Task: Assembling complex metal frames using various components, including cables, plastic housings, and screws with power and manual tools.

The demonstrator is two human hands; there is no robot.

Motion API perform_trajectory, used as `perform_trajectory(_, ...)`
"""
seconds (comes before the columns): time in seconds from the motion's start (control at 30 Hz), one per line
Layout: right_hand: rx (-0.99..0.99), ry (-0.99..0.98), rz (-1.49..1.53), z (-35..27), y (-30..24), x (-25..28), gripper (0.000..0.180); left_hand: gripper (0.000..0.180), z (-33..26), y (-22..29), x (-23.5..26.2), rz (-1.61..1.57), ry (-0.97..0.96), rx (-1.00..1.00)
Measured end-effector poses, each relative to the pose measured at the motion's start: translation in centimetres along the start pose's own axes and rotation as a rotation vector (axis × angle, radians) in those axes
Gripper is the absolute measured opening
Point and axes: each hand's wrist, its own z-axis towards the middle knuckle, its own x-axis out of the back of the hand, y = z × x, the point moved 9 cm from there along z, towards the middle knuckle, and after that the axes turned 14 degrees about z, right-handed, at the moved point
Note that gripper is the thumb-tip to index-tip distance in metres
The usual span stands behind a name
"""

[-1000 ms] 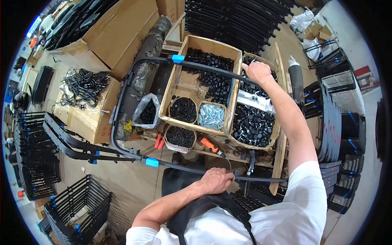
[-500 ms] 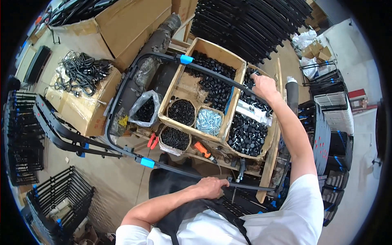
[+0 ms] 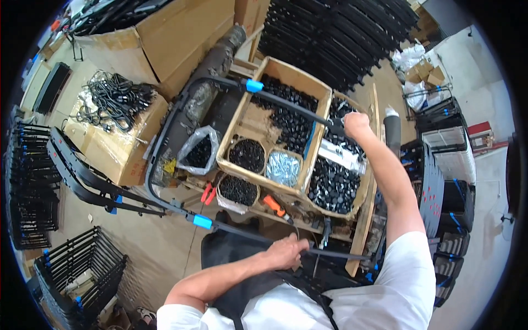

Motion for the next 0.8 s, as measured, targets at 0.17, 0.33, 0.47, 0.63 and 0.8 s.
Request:
perform_trajectory(0.17, 0.015, -0.159, -0.116, 0.7, -0.9, -0.4, 0.026, 0.04, 0.4, 0.5, -0.5, 0.027, -0.21, -0.005)
perform_trajectory(0.33, 0.024, -0.025, -0.029, 0.4, -1.1, -0.1, 0.025, 0.039, 1.3, 0.6, -1.3, 0.15, -0.047, -0.056)
perform_trajectory(0.47, 0.042, 0.018, 0.027, -1.2, -2.1, 0.6, 0.024, 0.041, 0.1, 1.5, 0.5, 0.25, 0.254, -0.135)
perform_trajectory(0.63, 0.106, 0.155, 0.116, -1.3, -2.6, 0.8, 0.023, 0.032, -0.8, 1.3, 1.6, 0.257, 0.332, -0.116)
perform_trajectory(0.8, 0.077, 0.129, 0.199, -0.6, -4.0, 1.1, 0.031, 0.033, -0.3, 0.8, 0.8, 0.229, 0.131, -0.026)
